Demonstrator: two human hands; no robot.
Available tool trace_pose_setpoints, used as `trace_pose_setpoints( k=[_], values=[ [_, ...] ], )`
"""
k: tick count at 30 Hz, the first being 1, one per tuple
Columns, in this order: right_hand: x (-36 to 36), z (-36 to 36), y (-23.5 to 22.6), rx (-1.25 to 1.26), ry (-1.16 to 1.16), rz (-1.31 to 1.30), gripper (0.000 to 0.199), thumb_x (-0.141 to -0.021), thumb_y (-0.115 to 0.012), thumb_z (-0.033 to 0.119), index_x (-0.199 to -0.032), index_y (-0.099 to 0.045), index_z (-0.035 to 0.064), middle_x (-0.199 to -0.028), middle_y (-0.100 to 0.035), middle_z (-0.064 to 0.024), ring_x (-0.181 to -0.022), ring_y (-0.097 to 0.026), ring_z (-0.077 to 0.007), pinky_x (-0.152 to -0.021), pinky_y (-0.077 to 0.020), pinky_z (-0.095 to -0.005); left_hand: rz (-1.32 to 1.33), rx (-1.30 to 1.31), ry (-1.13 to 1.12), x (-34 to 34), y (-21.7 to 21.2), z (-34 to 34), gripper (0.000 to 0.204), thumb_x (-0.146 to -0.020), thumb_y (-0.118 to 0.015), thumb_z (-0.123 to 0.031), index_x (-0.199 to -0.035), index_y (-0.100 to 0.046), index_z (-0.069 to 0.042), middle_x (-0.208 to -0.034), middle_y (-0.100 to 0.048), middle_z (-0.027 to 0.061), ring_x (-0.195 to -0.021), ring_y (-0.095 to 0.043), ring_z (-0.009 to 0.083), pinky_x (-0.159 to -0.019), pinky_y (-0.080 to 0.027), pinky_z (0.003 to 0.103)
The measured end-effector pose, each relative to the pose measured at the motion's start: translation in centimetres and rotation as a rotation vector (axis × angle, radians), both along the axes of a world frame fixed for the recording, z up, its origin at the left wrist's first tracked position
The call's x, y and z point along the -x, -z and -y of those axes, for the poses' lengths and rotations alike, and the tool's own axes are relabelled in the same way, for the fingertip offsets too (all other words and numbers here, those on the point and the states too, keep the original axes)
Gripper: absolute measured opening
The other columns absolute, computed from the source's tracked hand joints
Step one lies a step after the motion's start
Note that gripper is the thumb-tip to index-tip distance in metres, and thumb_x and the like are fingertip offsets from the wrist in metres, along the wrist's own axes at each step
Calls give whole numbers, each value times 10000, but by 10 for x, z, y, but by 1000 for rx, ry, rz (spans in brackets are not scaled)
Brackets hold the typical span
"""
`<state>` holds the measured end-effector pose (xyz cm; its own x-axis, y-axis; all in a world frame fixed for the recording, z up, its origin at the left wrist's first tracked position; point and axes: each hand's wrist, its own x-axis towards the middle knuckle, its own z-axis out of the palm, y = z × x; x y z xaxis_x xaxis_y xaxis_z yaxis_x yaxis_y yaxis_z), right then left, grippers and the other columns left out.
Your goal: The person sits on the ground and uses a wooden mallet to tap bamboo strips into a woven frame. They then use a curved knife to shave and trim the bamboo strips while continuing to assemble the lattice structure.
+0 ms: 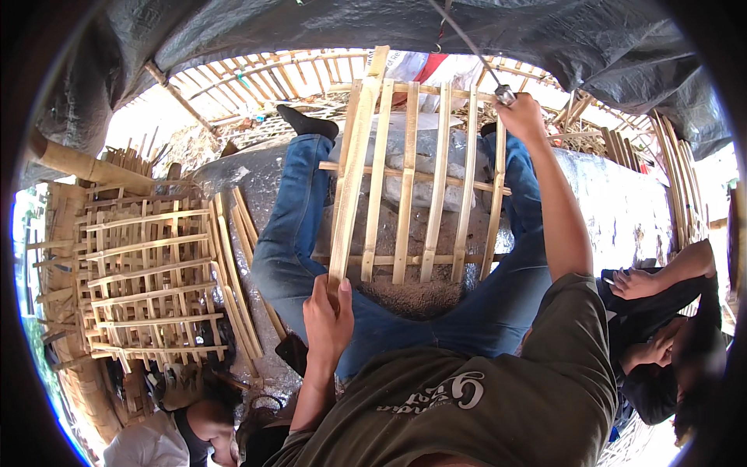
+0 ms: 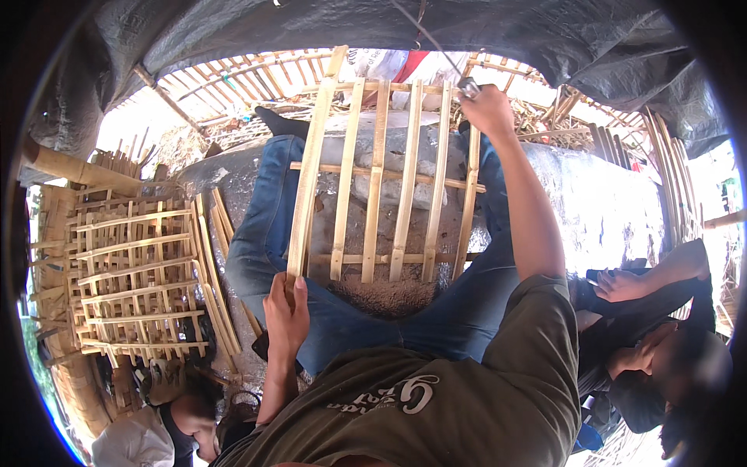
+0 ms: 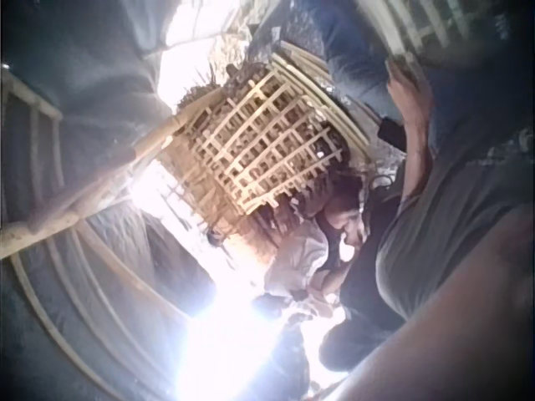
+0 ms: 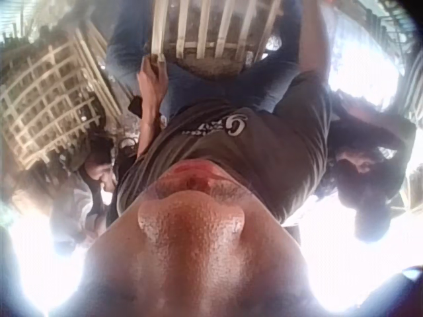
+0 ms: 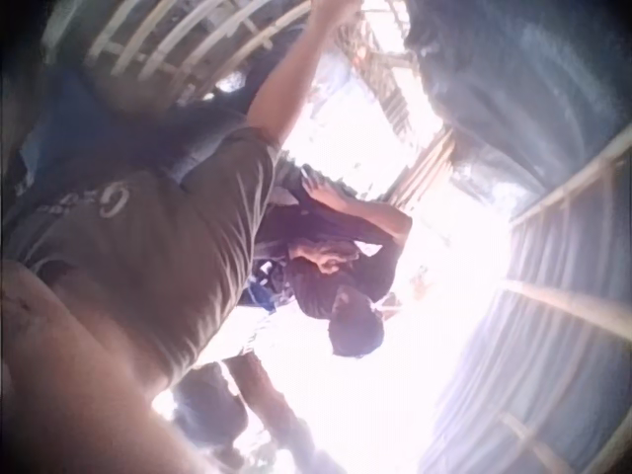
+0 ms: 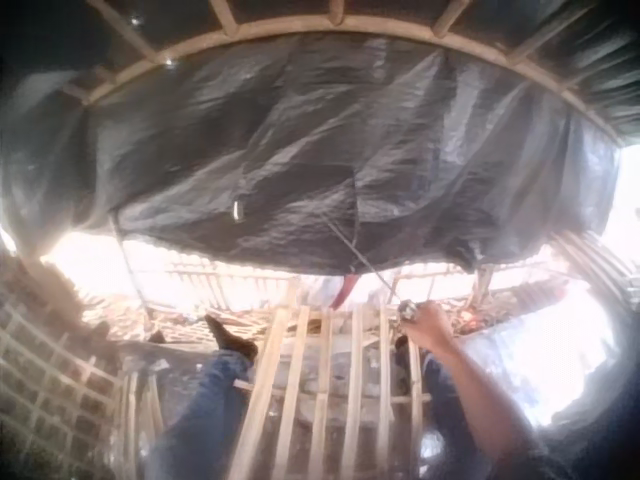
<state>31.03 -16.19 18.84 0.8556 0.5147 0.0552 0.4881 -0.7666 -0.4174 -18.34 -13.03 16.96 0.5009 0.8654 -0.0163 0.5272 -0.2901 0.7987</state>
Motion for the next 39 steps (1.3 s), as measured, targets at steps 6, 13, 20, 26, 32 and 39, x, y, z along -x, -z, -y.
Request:
trace_pose_setpoints(
  k=[6,13,20,26,32,39],
  values=[
    [46,-10,-35,102,-131,-36,417,-874,-641,447,-902,-725,39,-864,-730,-193,-854,-728,-346,-809,-578,-468,7,-92,105,-22,12,4,204,-942,-662,-145,-926,-537,15,-626,-581,196,-600,-628,411,-536,-468,419],
    [68,-8,-42,55,-217,157,281,-767,-657,271,-905,-729,37,-864,-715,-236,-874,-701,-422,-847,-568,-470,17,-34,172,-21,1,10,199,-945,-657,-141,-903,-533,10,-604,-562,188,-546,-620,386,-502,-459,380],
    [48,0,-24,147,-174,240,314,-735,-663,227,-971,-726,29,-929,-717,-247,-923,-704,-416,-876,-566,-482,-21,-33,190,-2,1,13,183,-964,-640,-140,-904,-549,7,-563,-544,163,-489,-605,327,-481,-439,358],
    [7,13,-10,224,-66,94,303,-785,-651,249,-979,-723,28,-956,-721,-224,-933,-712,-379,-861,-571,-457,-10,-8,248,-5,7,20,172,-964,-645,-145,-943,-580,12,-598,-569,195,-512,-586,389,-490,-441,385],
    [1,32,9,120,49,71,429,-847,-667,406,-897,-717,-17,-966,-716,-262,-947,-703,-407,-826,-566,-482,-13,169,263,-7,31,16,230,-1016,-578,-209,-932,-589,5,-572,-530,111,-445,-512,208,-465,-395,335],
    [69,62,4,21,-116,-130,395,-916,-678,383,-763,-706,20,-575,-645,-88,-526,-656,-203,-581,-545,-388,90,562,178,-24,22,13,282,-1085,-426,-240,-935,-529,-24,-582,-525,33,-425,-496,90,-408,-386,257]
  ],
)
